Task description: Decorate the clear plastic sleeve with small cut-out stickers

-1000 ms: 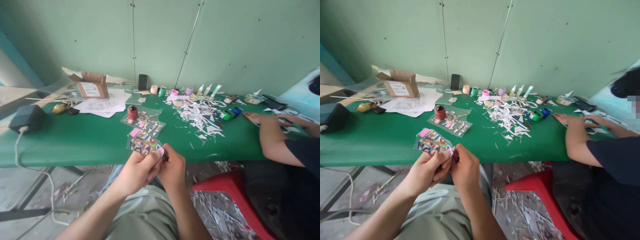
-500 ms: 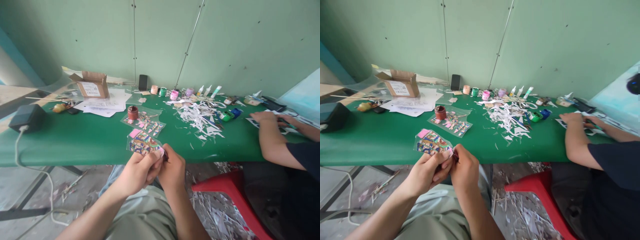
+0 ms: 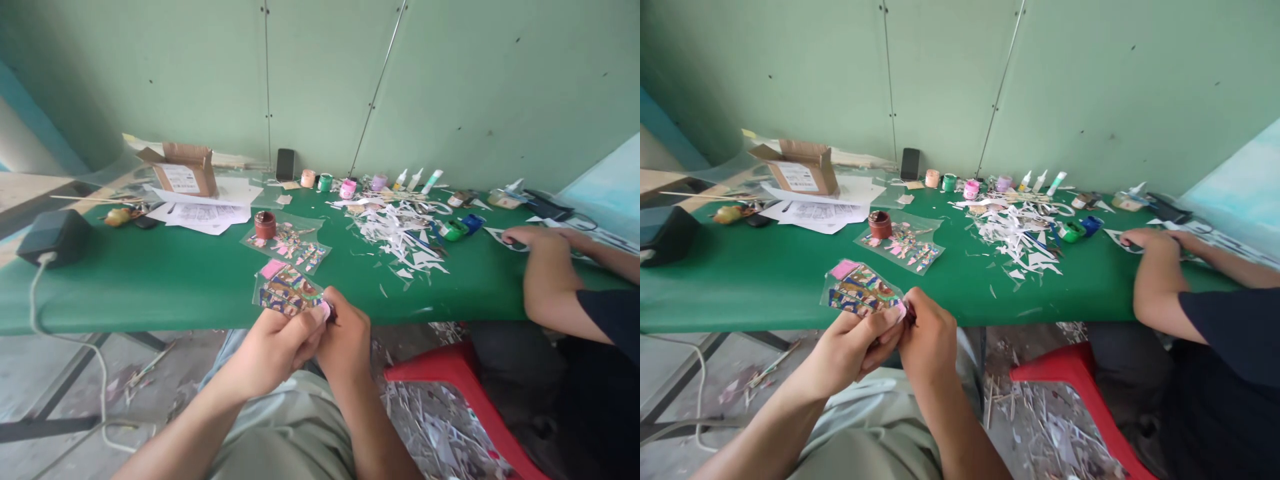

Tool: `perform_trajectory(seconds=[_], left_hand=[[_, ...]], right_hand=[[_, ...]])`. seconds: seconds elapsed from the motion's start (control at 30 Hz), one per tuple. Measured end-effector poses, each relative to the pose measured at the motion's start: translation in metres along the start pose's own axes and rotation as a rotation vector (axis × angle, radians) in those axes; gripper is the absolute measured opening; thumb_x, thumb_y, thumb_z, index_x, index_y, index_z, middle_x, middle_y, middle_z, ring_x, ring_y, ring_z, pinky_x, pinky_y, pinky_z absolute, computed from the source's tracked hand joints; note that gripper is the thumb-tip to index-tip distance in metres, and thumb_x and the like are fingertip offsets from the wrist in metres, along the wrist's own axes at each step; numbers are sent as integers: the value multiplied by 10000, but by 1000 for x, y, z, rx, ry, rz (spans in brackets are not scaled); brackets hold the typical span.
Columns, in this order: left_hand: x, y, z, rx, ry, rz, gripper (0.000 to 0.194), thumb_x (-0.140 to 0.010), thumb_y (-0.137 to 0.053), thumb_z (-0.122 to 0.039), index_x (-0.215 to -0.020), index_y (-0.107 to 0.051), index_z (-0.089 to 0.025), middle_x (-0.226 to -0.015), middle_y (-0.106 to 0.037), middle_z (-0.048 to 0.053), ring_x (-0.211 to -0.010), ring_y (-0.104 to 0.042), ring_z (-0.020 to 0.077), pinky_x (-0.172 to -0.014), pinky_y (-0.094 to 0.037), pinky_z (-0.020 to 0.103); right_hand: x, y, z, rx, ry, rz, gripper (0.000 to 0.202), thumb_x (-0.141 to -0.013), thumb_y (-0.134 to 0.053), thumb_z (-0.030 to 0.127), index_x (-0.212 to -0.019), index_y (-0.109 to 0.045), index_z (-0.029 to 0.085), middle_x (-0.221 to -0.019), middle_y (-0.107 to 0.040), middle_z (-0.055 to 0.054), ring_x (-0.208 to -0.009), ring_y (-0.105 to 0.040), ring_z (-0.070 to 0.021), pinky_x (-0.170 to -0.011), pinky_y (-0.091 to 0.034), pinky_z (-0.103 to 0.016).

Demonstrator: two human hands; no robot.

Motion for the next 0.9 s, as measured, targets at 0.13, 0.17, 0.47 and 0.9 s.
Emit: perform_trajectory(seconds=[0.13, 0.17, 0.47, 0.9], left_hand=[[0, 2, 2, 77, 30, 67, 497, -859, -611, -478, -518, -363, -215, -370, -317, -91, -321, -219, 21, -343, -151, 205], [0, 2, 3, 90, 34, 68, 488, -854, -615, -469, -520, -368, -213, -366, -322, -90, -315, -217, 20, -341, -149, 202], [-1, -1, 4, 90, 14, 21, 488, -871, -590, -460, -514, -360, -219, -363, -307, -91, -305, -227, 28, -335, -158, 205], [2, 4, -3, -2, 16, 70, 523, -865, -636, -449, -494, -353, -214, -373, -327, -75, -349, -250, 36, -384, -160, 235]], right_hand=[[0, 1, 0, -37, 58, 6, 336, -855, -524, 191, -600, -309, 231, -486, -332, 101, -465, -255, -81, -450, -233, -198], [0, 1, 0, -38, 69, 8, 334, -851, -520, 185, -598, -308, 231, -488, -329, 100, -466, -259, -80, -449, -232, -199], [0, 2, 0, -17, 70, -15, 340, -848, -524, 192, -589, -308, 238, -486, -325, 95, -465, -252, -84, -444, -241, -210], [2, 0, 1, 38, 71, -23, 314, -839, -506, 196, -599, -308, 241, -479, -353, 93, -450, -277, -86, -439, -242, -212]])
Point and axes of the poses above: each hand's wrist, its own x-axis away from the middle knuckle, its own y-axis out of the back of the hand, z = x × y, the point moved 2 cm from there along -x, towards the middle knuckle
